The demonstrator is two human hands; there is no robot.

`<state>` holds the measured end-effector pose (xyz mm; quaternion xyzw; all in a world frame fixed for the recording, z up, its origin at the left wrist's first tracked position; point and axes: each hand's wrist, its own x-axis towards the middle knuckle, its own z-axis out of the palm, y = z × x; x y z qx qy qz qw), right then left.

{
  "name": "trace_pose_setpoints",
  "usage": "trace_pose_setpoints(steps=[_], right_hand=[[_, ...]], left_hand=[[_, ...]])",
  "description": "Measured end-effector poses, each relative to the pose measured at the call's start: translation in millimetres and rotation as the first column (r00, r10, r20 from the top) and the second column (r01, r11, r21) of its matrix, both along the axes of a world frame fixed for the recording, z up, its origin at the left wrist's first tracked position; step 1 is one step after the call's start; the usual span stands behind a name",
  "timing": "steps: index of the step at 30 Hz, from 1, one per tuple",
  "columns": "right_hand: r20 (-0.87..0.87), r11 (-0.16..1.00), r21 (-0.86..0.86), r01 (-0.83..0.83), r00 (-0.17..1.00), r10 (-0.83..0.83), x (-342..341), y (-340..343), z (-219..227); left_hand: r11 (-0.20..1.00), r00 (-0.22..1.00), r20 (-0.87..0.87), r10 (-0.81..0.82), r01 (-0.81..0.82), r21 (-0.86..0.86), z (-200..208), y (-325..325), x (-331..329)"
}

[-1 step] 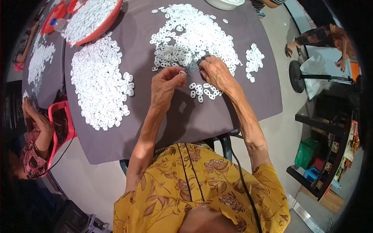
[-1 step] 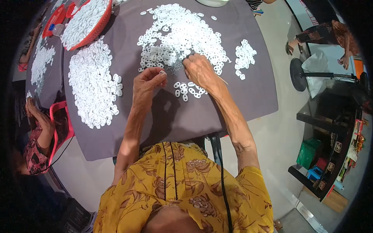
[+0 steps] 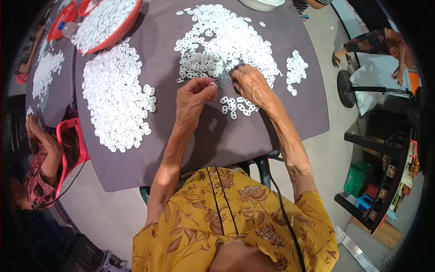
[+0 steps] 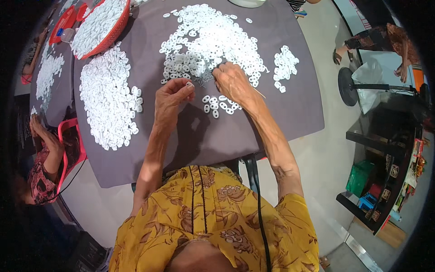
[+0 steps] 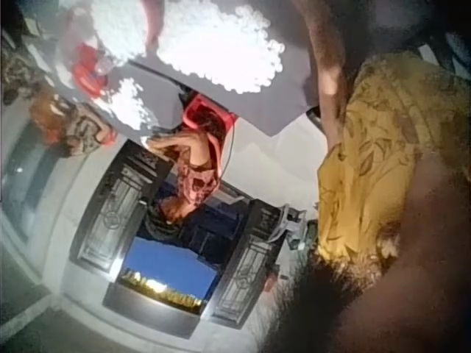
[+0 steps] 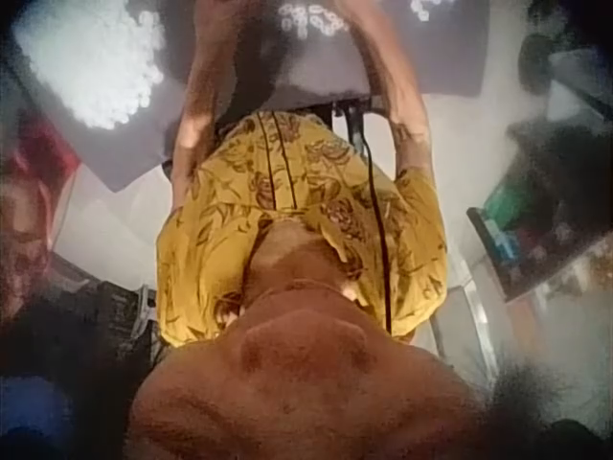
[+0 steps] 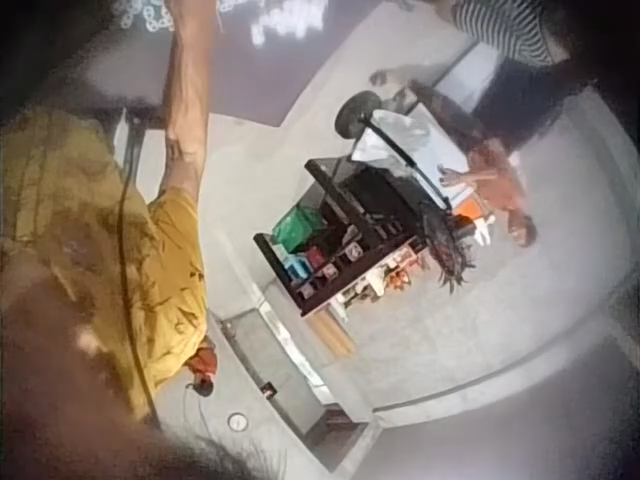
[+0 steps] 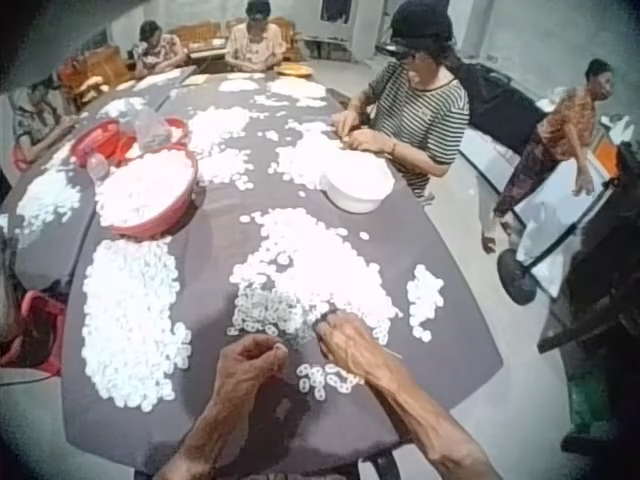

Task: The person sorts small white circular plastic parts by hand, inspecting them on a table.

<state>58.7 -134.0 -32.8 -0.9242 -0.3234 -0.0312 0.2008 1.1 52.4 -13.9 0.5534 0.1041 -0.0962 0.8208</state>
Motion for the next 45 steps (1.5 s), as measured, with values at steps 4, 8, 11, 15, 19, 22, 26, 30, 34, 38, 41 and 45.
trace_pose_setpoints(steps=[4,8,11,15,19,22,26,30,34,38,41,45], right_hand=[[0.099,0.997,0.076,-0.025,0.995,0.018,0,5,-1],[0.065,0.994,0.113,0.003,0.998,-0.011,2,12,2],[0.023,0.999,0.054,0.011,1.000,-0.012,7,13,-1],[0.031,0.997,0.060,-0.039,0.999,0.037,4,10,0],[0.014,0.993,0.102,-0.059,0.998,0.057,5,13,1],[-0.037,0.991,0.124,-0.046,0.998,0.051,5,9,6],[-0.413,0.917,0.371,0.146,0.911,0.022,-12,14,43],[-0.576,0.858,0.427,0.284,0.818,0.016,-27,23,50],[-0.577,0.807,0.468,0.360,0.816,-0.029,-32,19,42],[-0.515,0.783,0.509,0.358,0.855,-0.056,-36,21,43],[-0.186,0.874,0.455,0.169,0.978,-0.092,-33,16,39],[0.166,0.951,0.309,-0.032,0.986,-0.020,-37,22,42]], left_hand=[[1.000,1.000,0.005,-0.016,0.016,-0.009,-1,-3,1],[0.999,1.000,0.013,-0.025,0.026,-0.044,-4,-9,1],[0.999,1.000,0.006,-0.020,0.021,-0.037,-1,-12,1],[1.000,1.000,-0.017,-0.007,0.007,-0.021,-7,-11,2],[0.999,1.000,0.004,-0.026,0.026,-0.027,-5,-8,0],[0.999,0.999,-0.015,-0.036,0.036,-0.024,-3,-5,4],[1.000,1.000,0.006,-0.001,0.001,0.005,-4,-3,1],[1.000,0.998,0.059,0.016,-0.016,0.003,-3,-8,-1],[1.000,0.998,0.065,0.020,-0.020,-0.005,-3,-14,-1],[1.000,0.999,0.049,0.005,-0.004,-0.002,-6,-15,-3],[0.997,1.000,-0.020,0.009,-0.011,-0.073,1,-20,-3],[0.992,0.997,-0.070,0.020,-0.028,-0.125,4,-20,-4]])
